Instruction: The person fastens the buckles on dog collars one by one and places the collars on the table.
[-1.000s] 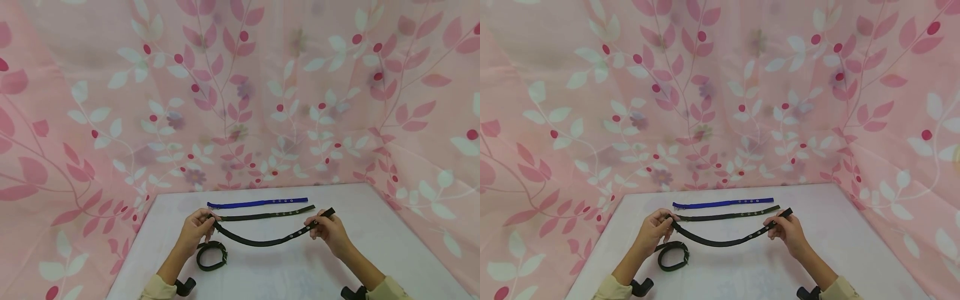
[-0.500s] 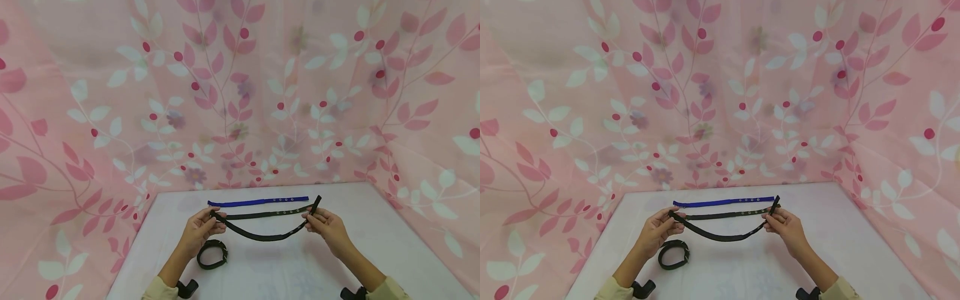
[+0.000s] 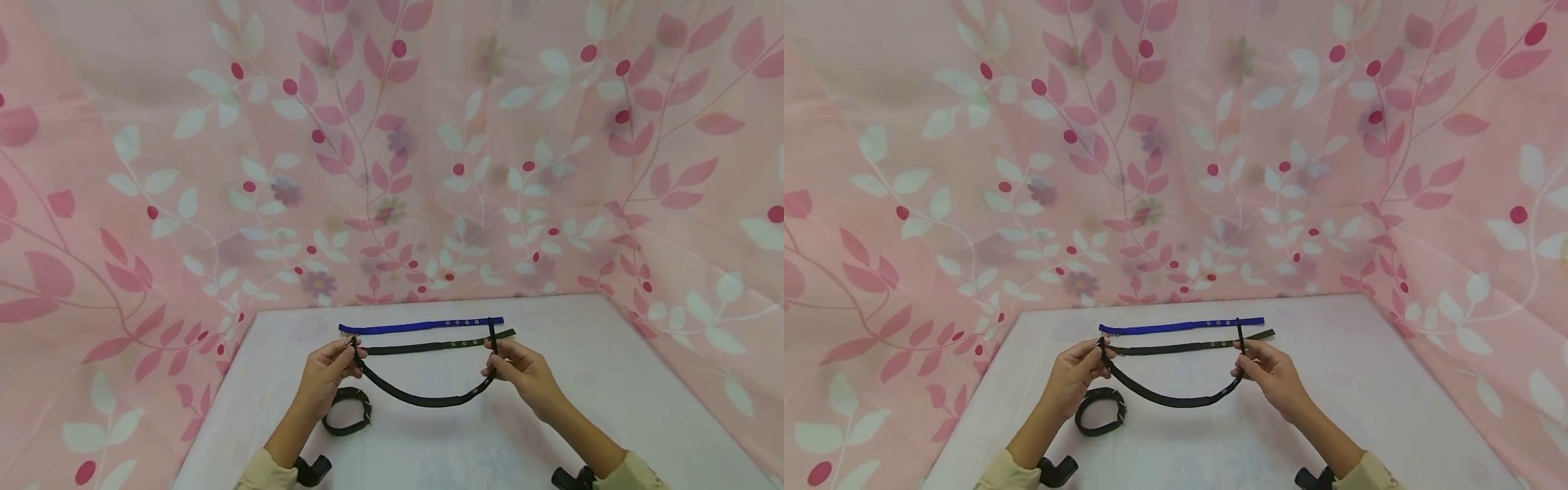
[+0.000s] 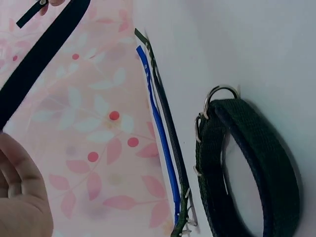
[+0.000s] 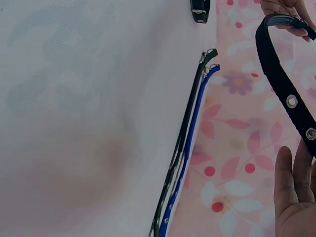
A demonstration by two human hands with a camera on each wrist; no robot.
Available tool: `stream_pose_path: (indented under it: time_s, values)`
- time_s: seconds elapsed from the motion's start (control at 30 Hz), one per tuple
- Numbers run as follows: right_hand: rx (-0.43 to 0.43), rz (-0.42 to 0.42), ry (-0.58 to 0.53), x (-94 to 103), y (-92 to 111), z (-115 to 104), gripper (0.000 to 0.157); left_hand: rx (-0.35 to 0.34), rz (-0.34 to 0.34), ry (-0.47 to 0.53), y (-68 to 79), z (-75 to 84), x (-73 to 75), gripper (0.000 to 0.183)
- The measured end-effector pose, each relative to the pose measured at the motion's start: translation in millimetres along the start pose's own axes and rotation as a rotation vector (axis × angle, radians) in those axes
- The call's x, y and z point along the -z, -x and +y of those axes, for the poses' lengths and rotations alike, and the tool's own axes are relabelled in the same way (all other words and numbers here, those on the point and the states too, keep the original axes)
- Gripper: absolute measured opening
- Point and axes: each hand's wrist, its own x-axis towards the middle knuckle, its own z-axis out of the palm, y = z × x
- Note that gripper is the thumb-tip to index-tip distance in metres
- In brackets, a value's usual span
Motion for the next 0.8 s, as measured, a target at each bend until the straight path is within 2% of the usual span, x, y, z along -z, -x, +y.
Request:
stream_pose_path:
  time_s: [0.1, 0.27, 0.37, 0.53, 0.67, 0.8]
  values:
    - [0.049, -0.050, -0.021, -2.0, -1, 0, 0.030, 0.019, 0.050, -0.018, -1.6, -2.1, -5.0, 0.012]
    - [0.056, -0.022, 0.015, -4.4, -2, 0, 0.031, 0.055, 0.068, -0.003, -2.6, -5.9, -12.7, 0.011]
    - [0.039, -0.016, 0.030, -6.1, -2, -1, 0.032, 0.071, 0.056, 0.025, -2.1, -6.3, -17.2, 0.014]
    - [0.006, -0.072, 0.016, -12.9, 0, -6, 0.037, 0.087, 0.012, 0.048, -0.9, -5.1, -23.9, 0.023]
    - [0.037, -0.061, 0.036, -19.7, 1, -8, 0.033, 0.070, -0.033, 0.033, 1.4, -5.0, -30.6, 0.030]
    - [0.065, -0.043, 0.061, -25.7, 2, -7, 0.028, 0.077, -0.045, 0.006, 3.4, -4.5, -39.5, 0.039]
